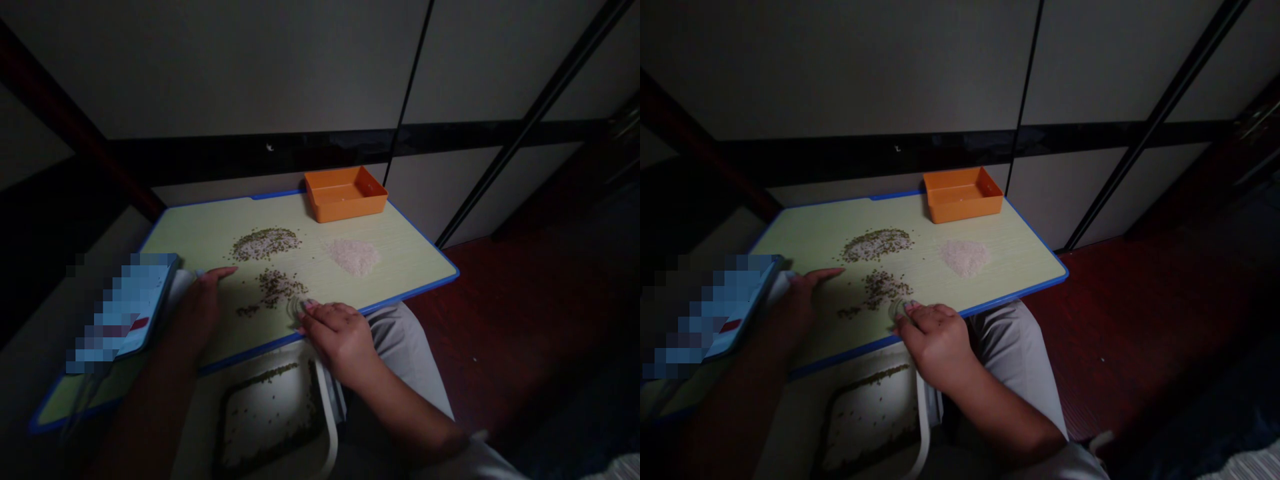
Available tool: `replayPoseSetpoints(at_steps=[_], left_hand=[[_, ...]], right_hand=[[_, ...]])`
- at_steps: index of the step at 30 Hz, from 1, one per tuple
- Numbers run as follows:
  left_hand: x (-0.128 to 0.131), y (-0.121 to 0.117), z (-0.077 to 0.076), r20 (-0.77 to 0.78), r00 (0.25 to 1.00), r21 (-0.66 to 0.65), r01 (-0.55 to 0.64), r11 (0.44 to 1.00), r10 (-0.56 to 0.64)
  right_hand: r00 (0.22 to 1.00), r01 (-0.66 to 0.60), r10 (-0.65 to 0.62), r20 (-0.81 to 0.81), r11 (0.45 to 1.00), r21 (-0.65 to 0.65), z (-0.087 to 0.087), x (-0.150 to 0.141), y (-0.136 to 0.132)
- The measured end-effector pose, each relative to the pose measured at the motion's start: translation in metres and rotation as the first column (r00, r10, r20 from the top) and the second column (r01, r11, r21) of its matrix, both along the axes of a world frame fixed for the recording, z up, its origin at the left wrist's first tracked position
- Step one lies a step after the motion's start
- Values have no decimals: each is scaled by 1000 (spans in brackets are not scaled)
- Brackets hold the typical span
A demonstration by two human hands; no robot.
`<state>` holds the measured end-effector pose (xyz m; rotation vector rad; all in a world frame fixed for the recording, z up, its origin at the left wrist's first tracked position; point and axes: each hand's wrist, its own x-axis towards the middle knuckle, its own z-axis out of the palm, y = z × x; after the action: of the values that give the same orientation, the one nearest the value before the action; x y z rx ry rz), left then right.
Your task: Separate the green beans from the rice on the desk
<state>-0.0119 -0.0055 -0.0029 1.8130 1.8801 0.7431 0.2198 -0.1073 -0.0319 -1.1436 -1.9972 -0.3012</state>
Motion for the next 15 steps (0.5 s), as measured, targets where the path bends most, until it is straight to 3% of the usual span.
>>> replayPoseSetpoints(at_steps=[15], left_hand=[[6, -3, 7, -60, 998, 1, 0, 1000, 0]], right_hand=[[1000, 9, -11, -28, 998, -55, 7, 10, -3]])
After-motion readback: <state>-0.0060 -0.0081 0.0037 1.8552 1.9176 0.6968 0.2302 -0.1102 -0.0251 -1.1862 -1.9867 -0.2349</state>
